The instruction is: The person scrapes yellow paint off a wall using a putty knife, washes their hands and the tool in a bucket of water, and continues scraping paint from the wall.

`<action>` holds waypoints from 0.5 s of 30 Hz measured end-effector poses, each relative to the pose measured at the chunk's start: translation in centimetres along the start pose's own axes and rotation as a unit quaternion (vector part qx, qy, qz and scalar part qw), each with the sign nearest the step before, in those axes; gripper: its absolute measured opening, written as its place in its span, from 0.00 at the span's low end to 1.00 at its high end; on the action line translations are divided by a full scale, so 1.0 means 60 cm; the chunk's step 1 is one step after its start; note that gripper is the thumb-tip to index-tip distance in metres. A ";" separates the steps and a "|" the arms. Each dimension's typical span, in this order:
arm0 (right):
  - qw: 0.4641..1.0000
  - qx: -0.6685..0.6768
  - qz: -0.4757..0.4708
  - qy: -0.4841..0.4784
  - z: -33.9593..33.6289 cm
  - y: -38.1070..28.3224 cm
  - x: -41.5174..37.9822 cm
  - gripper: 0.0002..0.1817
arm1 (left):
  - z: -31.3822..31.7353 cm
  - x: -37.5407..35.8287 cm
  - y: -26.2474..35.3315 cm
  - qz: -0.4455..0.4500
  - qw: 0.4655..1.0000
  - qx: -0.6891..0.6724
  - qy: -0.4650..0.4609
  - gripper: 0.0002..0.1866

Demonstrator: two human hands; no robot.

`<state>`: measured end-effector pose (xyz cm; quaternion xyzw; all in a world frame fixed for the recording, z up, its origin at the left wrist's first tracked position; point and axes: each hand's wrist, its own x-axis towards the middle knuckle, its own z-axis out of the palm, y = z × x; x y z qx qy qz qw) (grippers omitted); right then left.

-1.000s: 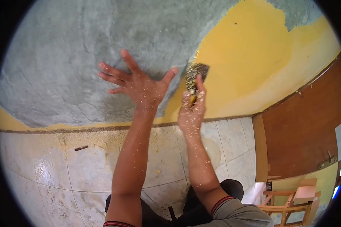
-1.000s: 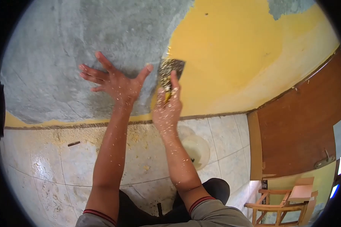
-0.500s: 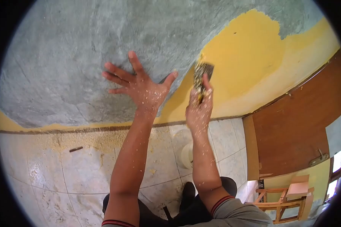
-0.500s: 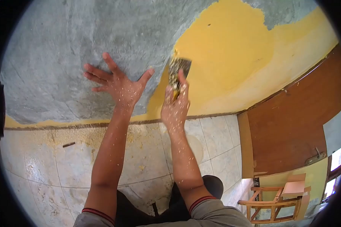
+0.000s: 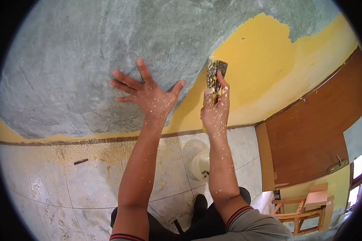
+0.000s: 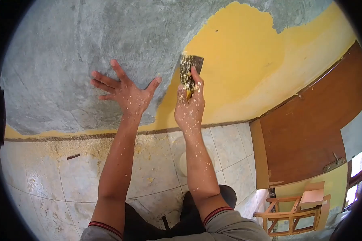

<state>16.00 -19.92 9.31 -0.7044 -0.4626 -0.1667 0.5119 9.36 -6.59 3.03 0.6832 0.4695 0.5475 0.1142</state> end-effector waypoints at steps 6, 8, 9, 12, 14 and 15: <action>0.999 -0.040 0.001 0.004 0.003 0.003 -0.015 0.27 | 0.004 0.004 0.002 0.005 0.999 -0.039 0.037 0.73; 1.000 0.023 -0.008 0.017 0.005 0.005 0.026 0.28 | 0.006 0.001 -0.004 0.013 0.999 -0.027 0.025 0.74; 0.995 0.080 0.056 0.000 -0.007 -0.044 0.053 0.27 | 0.004 -0.003 -0.005 0.012 0.999 -0.025 0.016 0.74; 0.992 0.094 0.082 0.008 -0.015 -0.035 0.054 0.26 | -0.001 -0.001 0.004 -0.001 0.999 -0.046 0.004 0.74; 0.999 -0.027 0.022 -0.013 -0.013 0.007 0.010 0.27 | 0.000 -0.001 0.001 -0.006 1.000 0.007 -0.013 0.77; 0.999 -0.040 -0.024 -0.005 -0.005 0.002 -0.004 0.27 | -0.001 0.002 0.001 -0.005 1.000 0.005 -0.007 0.77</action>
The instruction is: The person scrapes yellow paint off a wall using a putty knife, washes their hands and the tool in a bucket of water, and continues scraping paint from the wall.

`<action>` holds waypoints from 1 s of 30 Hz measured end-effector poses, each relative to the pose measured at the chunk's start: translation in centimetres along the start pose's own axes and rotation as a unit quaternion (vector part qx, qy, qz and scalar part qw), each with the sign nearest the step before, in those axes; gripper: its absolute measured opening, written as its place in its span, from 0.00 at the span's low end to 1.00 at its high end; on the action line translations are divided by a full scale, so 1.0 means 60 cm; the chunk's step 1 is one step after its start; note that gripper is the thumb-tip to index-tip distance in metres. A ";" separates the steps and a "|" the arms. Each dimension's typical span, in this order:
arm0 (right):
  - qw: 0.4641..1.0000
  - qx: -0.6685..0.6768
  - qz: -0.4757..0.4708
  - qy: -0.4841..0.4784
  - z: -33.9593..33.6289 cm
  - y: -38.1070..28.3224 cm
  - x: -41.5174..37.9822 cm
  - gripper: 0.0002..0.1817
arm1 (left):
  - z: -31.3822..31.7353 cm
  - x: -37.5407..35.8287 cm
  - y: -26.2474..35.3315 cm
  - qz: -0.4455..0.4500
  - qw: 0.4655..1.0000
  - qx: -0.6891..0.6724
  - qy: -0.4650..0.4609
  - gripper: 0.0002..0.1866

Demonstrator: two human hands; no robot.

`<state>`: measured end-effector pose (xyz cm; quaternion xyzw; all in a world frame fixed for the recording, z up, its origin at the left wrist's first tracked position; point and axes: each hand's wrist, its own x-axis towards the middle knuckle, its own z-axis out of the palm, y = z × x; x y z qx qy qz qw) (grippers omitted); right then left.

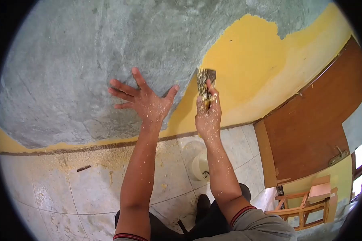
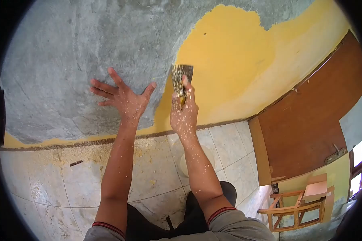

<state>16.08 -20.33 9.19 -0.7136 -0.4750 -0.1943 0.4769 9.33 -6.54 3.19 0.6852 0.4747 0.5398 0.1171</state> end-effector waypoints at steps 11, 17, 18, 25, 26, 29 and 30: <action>0.998 0.052 0.032 0.030 -0.002 0.000 0.026 0.27 | -0.003 -0.002 -0.005 0.017 1.000 0.005 -0.013 0.79; 0.987 0.098 0.125 -0.019 -0.015 -0.003 0.014 0.27 | -0.003 -0.004 -0.002 0.013 1.000 0.004 -0.006 0.80; 0.997 0.035 0.062 -0.006 -0.010 -0.006 0.015 0.27 | -0.003 0.002 0.000 0.015 1.000 0.002 0.002 0.80; 0.992 0.087 0.094 0.007 -0.025 -0.029 0.049 0.27 | -0.005 -0.012 -0.010 0.007 0.999 -0.017 -0.036 0.79; 0.997 0.040 0.063 0.008 -0.019 -0.008 0.029 0.27 | -0.002 -0.005 -0.006 0.013 1.000 -0.006 -0.023 0.81; 0.992 0.031 0.123 -0.018 -0.023 -0.021 0.028 0.27 | -0.013 -0.004 -0.002 -0.002 0.998 -0.001 -0.058 0.81; 0.990 0.076 0.117 -0.016 -0.024 -0.019 0.036 0.27 | -0.014 -0.002 -0.004 -0.004 0.998 0.003 -0.058 0.81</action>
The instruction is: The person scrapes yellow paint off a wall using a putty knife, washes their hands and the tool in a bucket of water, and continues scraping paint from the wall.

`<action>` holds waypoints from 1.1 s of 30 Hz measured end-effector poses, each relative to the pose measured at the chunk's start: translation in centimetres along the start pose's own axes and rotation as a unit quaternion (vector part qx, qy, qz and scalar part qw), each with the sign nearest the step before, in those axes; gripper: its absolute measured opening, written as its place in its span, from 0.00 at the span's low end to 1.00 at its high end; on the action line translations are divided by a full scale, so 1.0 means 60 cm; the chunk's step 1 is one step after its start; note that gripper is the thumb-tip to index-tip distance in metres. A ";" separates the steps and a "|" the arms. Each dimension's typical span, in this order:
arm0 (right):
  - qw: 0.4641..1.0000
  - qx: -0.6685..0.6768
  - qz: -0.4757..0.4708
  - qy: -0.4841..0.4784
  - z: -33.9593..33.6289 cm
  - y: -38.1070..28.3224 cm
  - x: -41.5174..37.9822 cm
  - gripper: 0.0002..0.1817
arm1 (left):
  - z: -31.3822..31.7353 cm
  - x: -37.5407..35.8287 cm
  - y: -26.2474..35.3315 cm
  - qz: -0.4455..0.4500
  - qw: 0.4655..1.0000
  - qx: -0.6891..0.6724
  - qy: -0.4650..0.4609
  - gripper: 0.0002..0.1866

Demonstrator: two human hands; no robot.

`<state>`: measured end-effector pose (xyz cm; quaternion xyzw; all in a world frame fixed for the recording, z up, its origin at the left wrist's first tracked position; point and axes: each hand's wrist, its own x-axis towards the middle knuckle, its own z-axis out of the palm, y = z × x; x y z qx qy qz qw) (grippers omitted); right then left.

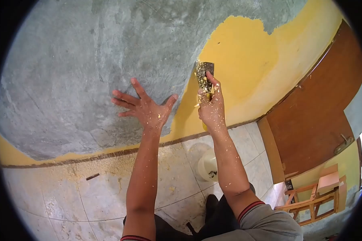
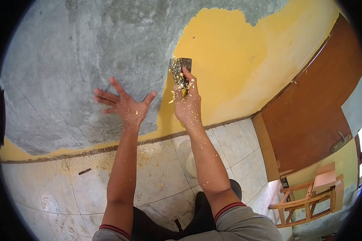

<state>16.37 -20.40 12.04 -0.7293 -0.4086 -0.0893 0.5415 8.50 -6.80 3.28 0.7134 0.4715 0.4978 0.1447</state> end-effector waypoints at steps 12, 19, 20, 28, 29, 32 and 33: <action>0.997 -0.015 -0.054 0.044 -0.001 -0.052 0.047 0.28 | -0.006 -0.010 -0.004 -0.011 0.999 0.012 -0.042 0.82; 0.973 -0.106 -0.183 0.093 0.001 0.007 0.030 0.24 | -0.007 -0.001 0.001 -0.010 1.000 0.003 -0.025 0.82; 0.992 -0.062 -0.099 0.056 -0.011 -0.040 0.040 0.25 | -0.006 -0.002 0.001 -0.015 0.999 0.001 -0.035 0.82; 0.991 -0.088 -0.092 0.050 -0.011 -0.011 0.026 0.26 | 0.002 0.000 -0.002 0.005 1.000 -0.016 -0.005 0.82; 0.984 -0.075 -0.140 0.080 -0.015 -0.014 0.048 0.26 | 0.003 -0.002 -0.004 0.008 1.000 -0.017 -0.007 0.83; 0.997 -0.065 -0.042 0.030 -0.040 -0.055 0.050 0.25 | 0.000 -0.003 -0.003 0.005 1.000 -0.027 -0.009 0.82; 0.996 -0.072 -0.047 0.028 -0.045 -0.054 0.052 0.25 | 0.000 -0.004 -0.003 0.008 0.999 -0.031 -0.009 0.82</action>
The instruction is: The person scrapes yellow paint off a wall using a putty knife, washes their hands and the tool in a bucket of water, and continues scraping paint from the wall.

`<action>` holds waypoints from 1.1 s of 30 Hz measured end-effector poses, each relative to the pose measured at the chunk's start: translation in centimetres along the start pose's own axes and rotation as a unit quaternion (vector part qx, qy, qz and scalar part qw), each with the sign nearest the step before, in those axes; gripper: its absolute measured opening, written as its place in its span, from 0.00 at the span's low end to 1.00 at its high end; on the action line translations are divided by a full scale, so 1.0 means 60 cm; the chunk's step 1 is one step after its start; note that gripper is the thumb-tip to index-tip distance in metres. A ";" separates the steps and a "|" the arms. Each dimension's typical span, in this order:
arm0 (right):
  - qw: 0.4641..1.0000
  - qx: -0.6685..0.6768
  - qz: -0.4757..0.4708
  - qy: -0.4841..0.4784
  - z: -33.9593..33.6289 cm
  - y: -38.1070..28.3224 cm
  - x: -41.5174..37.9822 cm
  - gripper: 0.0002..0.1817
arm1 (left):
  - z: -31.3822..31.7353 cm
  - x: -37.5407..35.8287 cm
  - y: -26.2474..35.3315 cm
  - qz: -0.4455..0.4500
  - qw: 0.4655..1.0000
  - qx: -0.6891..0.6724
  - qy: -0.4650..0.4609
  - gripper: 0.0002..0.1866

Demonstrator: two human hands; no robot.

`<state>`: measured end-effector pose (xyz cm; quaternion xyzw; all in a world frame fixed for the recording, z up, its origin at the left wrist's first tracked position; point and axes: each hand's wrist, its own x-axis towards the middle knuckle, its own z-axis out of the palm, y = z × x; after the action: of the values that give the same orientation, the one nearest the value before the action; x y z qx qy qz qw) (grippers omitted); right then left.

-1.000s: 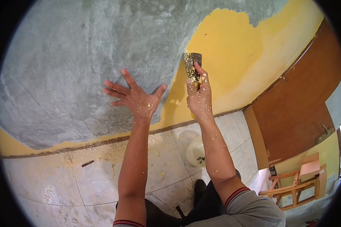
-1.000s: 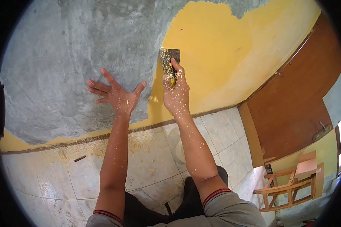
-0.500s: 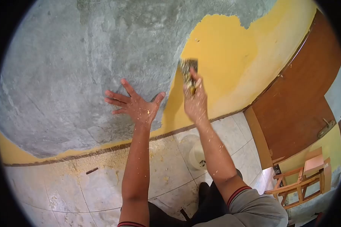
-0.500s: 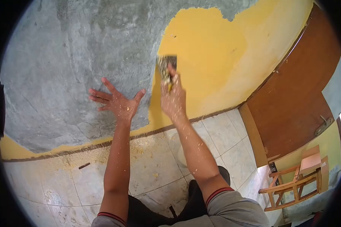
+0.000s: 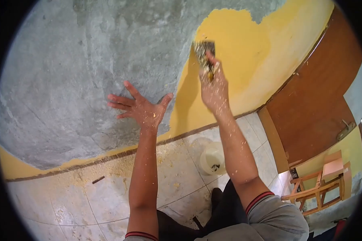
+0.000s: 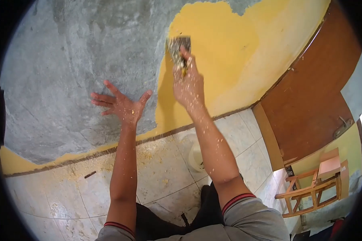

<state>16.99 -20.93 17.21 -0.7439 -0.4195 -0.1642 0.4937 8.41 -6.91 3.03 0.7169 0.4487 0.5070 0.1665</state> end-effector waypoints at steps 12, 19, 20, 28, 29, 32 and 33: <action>0.975 -0.177 -0.127 0.046 0.020 0.048 -0.029 0.27 | -0.005 0.003 0.005 0.006 1.000 -0.003 0.000 0.83; 0.999 -0.012 -0.040 0.021 -0.002 -0.022 0.037 0.27 | -0.021 -0.001 -0.002 -0.014 0.999 0.011 -0.048 0.84; 0.998 -0.043 -0.041 0.021 -0.003 -0.012 0.033 0.27 | -0.020 0.000 0.002 -0.010 0.999 0.001 -0.043 0.84; 0.999 -0.035 -0.029 0.012 -0.024 -0.056 0.081 0.29 | -0.017 -0.005 0.000 0.002 1.000 0.010 -0.025 0.83; 0.999 -0.028 -0.024 0.016 -0.030 -0.049 0.081 0.29 | -0.019 -0.003 0.003 0.007 1.000 0.008 -0.017 0.82; 0.995 -0.050 -0.079 -0.043 -0.049 0.007 0.072 0.30 | -0.012 -0.001 0.005 -0.002 1.000 0.006 0.002 0.81; 0.994 -0.076 -0.044 -0.069 -0.043 0.046 0.045 0.31 | -0.012 0.003 0.011 0.006 1.000 0.008 0.010 0.81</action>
<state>21.19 -22.35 18.53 -0.7694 -0.4714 -0.1657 0.3978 8.11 -7.30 3.90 0.7161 0.4500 0.5112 0.1530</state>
